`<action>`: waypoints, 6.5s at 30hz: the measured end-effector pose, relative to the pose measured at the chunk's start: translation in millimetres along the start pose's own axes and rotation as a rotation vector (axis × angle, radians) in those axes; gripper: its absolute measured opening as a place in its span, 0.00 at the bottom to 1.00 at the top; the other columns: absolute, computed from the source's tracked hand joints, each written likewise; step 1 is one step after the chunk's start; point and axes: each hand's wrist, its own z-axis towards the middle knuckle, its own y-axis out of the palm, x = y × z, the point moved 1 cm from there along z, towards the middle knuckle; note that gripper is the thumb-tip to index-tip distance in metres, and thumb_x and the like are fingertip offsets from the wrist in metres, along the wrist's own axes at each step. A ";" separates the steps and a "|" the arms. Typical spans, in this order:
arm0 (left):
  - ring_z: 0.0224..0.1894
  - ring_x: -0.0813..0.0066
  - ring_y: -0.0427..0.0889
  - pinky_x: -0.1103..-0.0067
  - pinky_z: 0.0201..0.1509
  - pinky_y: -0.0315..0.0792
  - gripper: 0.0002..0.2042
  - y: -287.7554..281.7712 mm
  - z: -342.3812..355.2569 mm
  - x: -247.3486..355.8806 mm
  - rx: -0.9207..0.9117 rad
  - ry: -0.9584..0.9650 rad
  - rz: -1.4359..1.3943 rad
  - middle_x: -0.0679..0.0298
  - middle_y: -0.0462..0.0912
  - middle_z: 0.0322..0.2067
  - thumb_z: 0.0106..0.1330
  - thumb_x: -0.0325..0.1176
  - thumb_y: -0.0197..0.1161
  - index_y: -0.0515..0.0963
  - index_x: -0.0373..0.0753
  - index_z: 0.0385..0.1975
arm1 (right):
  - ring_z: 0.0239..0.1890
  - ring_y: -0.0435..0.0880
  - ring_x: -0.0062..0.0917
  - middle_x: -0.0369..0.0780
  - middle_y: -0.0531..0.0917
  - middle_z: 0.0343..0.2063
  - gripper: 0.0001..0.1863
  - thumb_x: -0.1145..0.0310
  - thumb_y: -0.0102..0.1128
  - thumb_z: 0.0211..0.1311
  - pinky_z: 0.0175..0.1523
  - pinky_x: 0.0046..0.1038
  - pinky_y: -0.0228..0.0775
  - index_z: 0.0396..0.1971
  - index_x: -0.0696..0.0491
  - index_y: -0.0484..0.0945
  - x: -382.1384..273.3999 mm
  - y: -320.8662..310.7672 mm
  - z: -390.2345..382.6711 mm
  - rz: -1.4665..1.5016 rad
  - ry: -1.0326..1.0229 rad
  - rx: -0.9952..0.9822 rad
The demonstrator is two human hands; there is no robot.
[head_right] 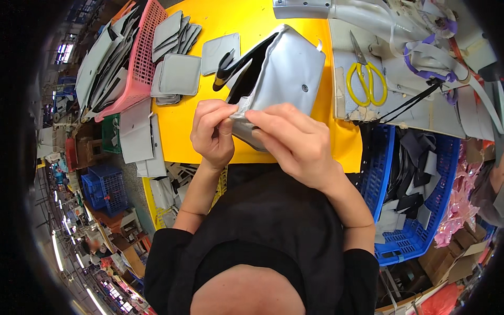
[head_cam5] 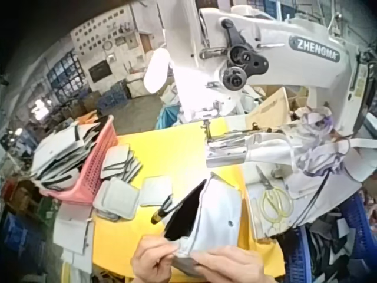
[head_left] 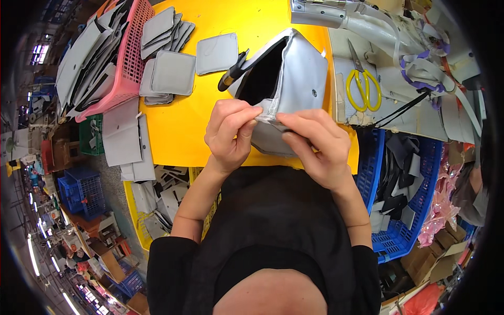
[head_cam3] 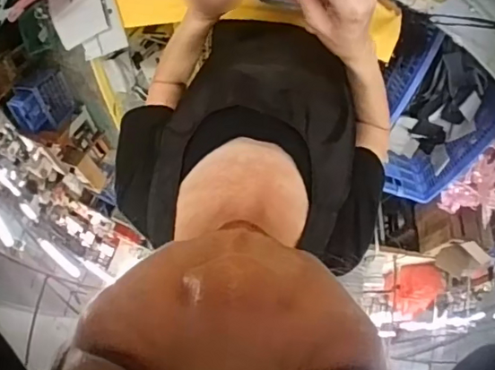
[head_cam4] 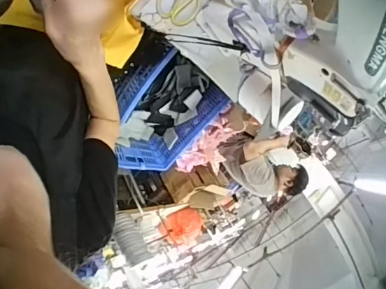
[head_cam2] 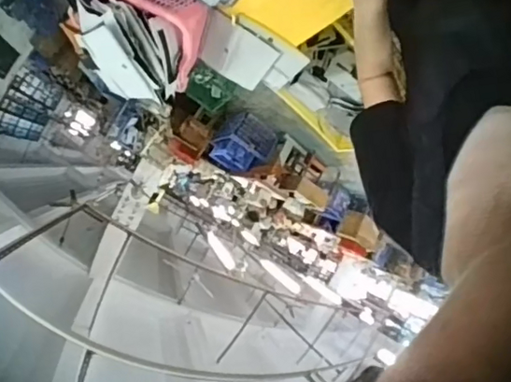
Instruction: Assembling and sewing components of a grey leather pouch using a sewing machine and hand tools.
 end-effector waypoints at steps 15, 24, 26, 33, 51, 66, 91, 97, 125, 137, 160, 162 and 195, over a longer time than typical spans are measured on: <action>0.27 0.69 0.76 0.77 0.31 0.72 0.05 -4.7 62.2 52.4 -0.286 -0.262 -0.062 0.59 0.81 0.31 0.63 0.23 0.64 0.82 0.31 0.36 | 0.30 0.71 0.22 0.36 0.76 0.32 0.17 0.86 0.62 0.45 0.33 0.20 0.65 0.37 0.58 0.83 -4.4 -39.1 28.2 -0.398 -0.318 0.053; 0.24 0.72 0.73 0.77 0.29 0.71 0.09 -6.4 96.3 28.8 -0.567 -0.629 -0.160 0.59 0.80 0.23 0.64 0.29 0.60 0.81 0.27 0.31 | 0.31 0.78 0.25 0.37 0.79 0.32 0.09 0.79 0.63 0.54 0.34 0.23 0.70 0.36 0.56 0.80 -11.7 -61.1 40.6 -0.335 0.050 -0.108; 0.23 0.72 0.73 0.77 0.29 0.70 0.10 -3.8 90.5 24.5 -0.587 -0.655 -0.176 0.59 0.79 0.22 0.64 0.30 0.59 0.81 0.27 0.30 | 0.31 0.79 0.26 0.37 0.79 0.31 0.08 0.79 0.63 0.55 0.34 0.23 0.70 0.35 0.56 0.80 -4.5 -60.1 38.6 -0.358 0.107 -0.077; 0.24 0.78 0.69 0.81 0.29 0.67 0.11 -3.7 83.2 14.3 -0.609 -0.671 -0.247 0.63 0.78 0.23 0.67 0.32 0.59 0.81 0.29 0.31 | 0.31 0.76 0.24 0.37 0.80 0.33 0.10 0.78 0.65 0.55 0.34 0.20 0.66 0.39 0.58 0.80 13.8 -63.1 36.7 -0.253 0.129 -0.193; 0.24 0.76 0.69 0.80 0.30 0.68 0.13 -1.9 82.2 10.9 -0.665 -0.674 -0.289 0.62 0.78 0.22 0.68 0.33 0.58 0.81 0.27 0.32 | 0.30 0.73 0.19 0.36 0.80 0.33 0.10 0.81 0.66 0.51 0.32 0.18 0.62 0.36 0.59 0.82 34.5 -64.3 53.6 0.279 0.258 -0.394; 0.35 0.80 0.75 0.86 0.40 0.69 0.15 -10.4 59.9 1.5 -0.749 -0.806 -0.742 0.63 0.82 0.34 0.64 0.35 0.63 0.82 0.30 0.45 | 0.29 0.75 0.24 0.35 0.78 0.33 0.15 0.82 0.66 0.50 0.35 0.23 0.68 0.39 0.56 0.77 10.1 -54.6 45.2 -0.634 -0.133 -0.423; 0.38 0.77 0.79 0.86 0.43 0.73 0.18 -0.5 42.8 25.5 -0.636 -0.860 -0.789 0.59 0.84 0.40 0.62 0.29 0.64 0.79 0.28 0.51 | 0.27 0.70 0.25 0.37 0.75 0.31 0.10 0.79 0.64 0.49 0.33 0.26 0.65 0.32 0.56 0.76 -4.8 -60.8 37.3 -0.925 -0.112 -0.477; 0.38 0.77 0.79 0.85 0.42 0.73 0.18 2.1 38.8 22.8 -0.586 -0.967 -0.888 0.58 0.84 0.41 0.61 0.29 0.64 0.79 0.28 0.51 | 0.23 0.68 0.29 0.36 0.73 0.25 0.10 0.77 0.64 0.41 0.30 0.24 0.63 0.27 0.54 0.75 6.2 -67.5 52.5 -0.225 0.036 -0.651; 0.38 0.76 0.79 0.83 0.44 0.74 0.17 1.0 38.1 19.8 -0.536 -1.076 -0.883 0.57 0.85 0.40 0.62 0.29 0.65 0.81 0.28 0.50 | 0.26 0.72 0.23 0.36 0.77 0.29 0.12 0.75 0.64 0.47 0.30 0.23 0.63 0.35 0.55 0.78 6.9 -73.3 54.1 -0.237 0.086 -0.800; 0.36 0.73 0.80 0.84 0.40 0.74 0.21 -6.0 41.2 13.6 -0.523 -1.047 -0.771 0.55 0.85 0.40 0.59 0.34 0.67 0.81 0.28 0.50 | 0.27 0.75 0.24 0.35 0.81 0.32 0.13 0.70 0.68 0.55 0.32 0.20 0.66 0.40 0.53 0.78 12.3 -94.7 29.0 -0.424 0.183 -0.333; 0.36 0.75 0.79 0.85 0.40 0.70 0.18 -4.6 37.4 14.1 -0.478 -1.100 -0.816 0.57 0.84 0.38 0.68 0.38 0.57 0.82 0.29 0.46 | 0.27 0.72 0.20 0.34 0.80 0.31 0.04 0.76 0.59 0.66 0.33 0.21 0.66 0.39 0.57 0.77 23.0 -62.4 20.3 -0.135 0.271 -0.088; 0.36 0.75 0.78 0.85 0.41 0.70 0.17 -5.1 36.5 13.1 -0.448 -1.118 -0.796 0.57 0.84 0.38 0.69 0.38 0.55 0.82 0.29 0.45 | 0.26 0.71 0.18 0.33 0.78 0.29 0.04 0.76 0.57 0.67 0.32 0.19 0.64 0.39 0.57 0.77 15.8 -60.5 18.7 -0.095 0.294 -0.101; 0.55 0.63 0.74 0.73 0.59 0.70 0.27 4.9 27.3 69.5 -0.456 -0.688 -0.312 0.54 0.70 0.57 0.65 0.34 0.65 0.66 0.33 0.62 | 0.24 0.64 0.14 0.32 0.72 0.24 0.10 0.67 0.53 0.73 0.32 0.16 0.58 0.31 0.55 0.74 53.2 -40.2 -23.5 0.166 0.629 0.224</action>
